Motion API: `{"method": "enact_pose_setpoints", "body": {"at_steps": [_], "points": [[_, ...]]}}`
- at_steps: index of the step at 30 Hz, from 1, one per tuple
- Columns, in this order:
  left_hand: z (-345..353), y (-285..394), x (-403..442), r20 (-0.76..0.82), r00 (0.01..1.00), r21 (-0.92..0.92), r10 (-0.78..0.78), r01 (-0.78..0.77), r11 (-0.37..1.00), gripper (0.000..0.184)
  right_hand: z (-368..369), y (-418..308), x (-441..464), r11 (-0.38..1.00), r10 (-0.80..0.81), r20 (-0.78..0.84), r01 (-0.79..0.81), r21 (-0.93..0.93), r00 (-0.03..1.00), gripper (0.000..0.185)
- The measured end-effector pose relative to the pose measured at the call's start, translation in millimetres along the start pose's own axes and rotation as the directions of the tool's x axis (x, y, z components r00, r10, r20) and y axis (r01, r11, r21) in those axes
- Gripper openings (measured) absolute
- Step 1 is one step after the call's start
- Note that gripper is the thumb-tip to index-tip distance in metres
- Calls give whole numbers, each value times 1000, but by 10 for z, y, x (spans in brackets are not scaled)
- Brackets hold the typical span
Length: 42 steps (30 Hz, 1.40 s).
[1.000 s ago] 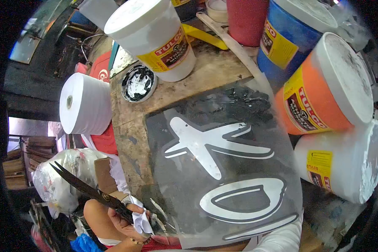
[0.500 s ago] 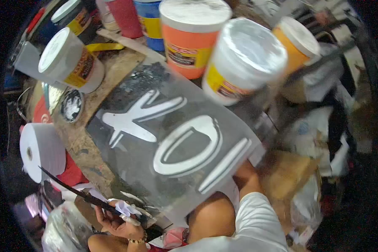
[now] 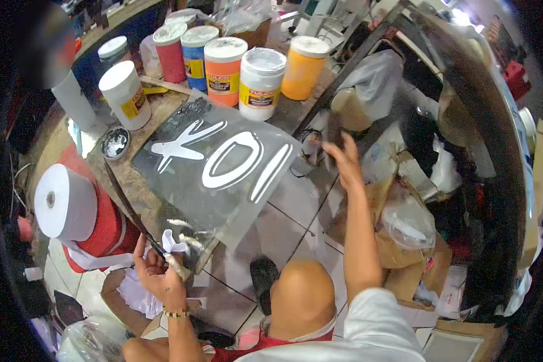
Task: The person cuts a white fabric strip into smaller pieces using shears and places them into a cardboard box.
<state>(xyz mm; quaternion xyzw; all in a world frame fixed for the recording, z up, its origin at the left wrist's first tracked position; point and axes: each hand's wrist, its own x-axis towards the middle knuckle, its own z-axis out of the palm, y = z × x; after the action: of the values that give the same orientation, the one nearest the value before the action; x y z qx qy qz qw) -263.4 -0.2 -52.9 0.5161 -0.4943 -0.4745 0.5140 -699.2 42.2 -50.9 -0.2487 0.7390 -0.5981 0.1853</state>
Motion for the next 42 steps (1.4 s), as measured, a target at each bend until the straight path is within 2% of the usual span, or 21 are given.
{"method": "enact_pose_setpoints", "body": {"at_steps": [2,4,6,7,9,11,13,14,16,17,19,22,24,25,27,28,31,32,34,40,42], "points": [[-61,65,-100,19,1000,-58,22,-21,998,69,289,-399,314,964,-87,184,129,-232,979,81],[-115,175,-195,15,998,-122,58,-56,991,66,540,-317,686,972,-60,222,108,-210,973,81],[-268,224,-251,53,996,-61,65,-62,996,64,635,-267,807,556,-495,72,379,-740,866,68],[-336,327,-281,67,994,-43,86,-84,996,62,608,-289,764,562,-507,64,386,-732,860,68],[-586,364,-279,83,989,-13,126,-126,992,62,515,-288,518,885,-435,2,428,-182,901,44],[-728,533,-317,138,983,-57,124,-117,991,62,484,-504,-76,981,-152,242,116,156,958,22],[-906,661,-312,193,973,-74,125,-112,991,62,652,-882,-859,992,-116,302,125,-13,946,15],[-990,692,-293,248,962,-89,113,-93,992,63,758,-932,-1129,947,-285,391,321,-28,875,17],[-1157,683,-310,295,944,-46,146,-139,989,63,1067,-1053,-1639,956,-267,513,293,32,816,28],[-1201,653,-314,305,944,-59,129,-117,991,64,1260,-895,-1706,926,-343,656,358,117,673,38],[-1235,670,-372,316,938,-133,142,-104,986,64,1486,-1219,-2119,887,-216,867,461,-19,450,51],[-1340,592,-435,277,954,-80,112,-94,992,65,1777,-1395,-2774,926,-334,929,241,291,162,55],[-1383,478,-441,244,956,-137,162,-132,982,63,1920,-1480,-2881,830,-358,934,453,326,-16,41],[-1397,459,-457,201,969,-130,146,-121,984,61,1968,-1459,-2934,825,-359,933,455,334,-34,41],[-1460,513,-465,126,987,-88,103,-92,992,59,2108,-1374,-3025,922,-359,930,184,340,76,35],[-1515,524,-462,104,989,-81,106,-98,992,59,2165,-1319,-3066,919,-365,929,179,351,55,35],[-1626,559,-474,140,985,-56,102,-95,994,58,2150,-1226,-3173,942,-333,936,-14,337,113,21],[-1613,552,-474,131,985,-59,108,-101,993,58,2144,-1247,-3162,941,-337,936,-8,340,104,21],[-1563,585,-503,174,980,-166,100,-71,984,57,2117,-1318,-3162,885,-416,898,292,364,144,20],[-1465,729,-605,236,970,-89,64,-44,995,63,2013,-1323,-3071,916,-376,921,189,353,105,24],[-1457,628,-574,244,967,-68,73,-58,996,59,2010,-1244,-2984,894,-400,907,272,355,132,24]]}}
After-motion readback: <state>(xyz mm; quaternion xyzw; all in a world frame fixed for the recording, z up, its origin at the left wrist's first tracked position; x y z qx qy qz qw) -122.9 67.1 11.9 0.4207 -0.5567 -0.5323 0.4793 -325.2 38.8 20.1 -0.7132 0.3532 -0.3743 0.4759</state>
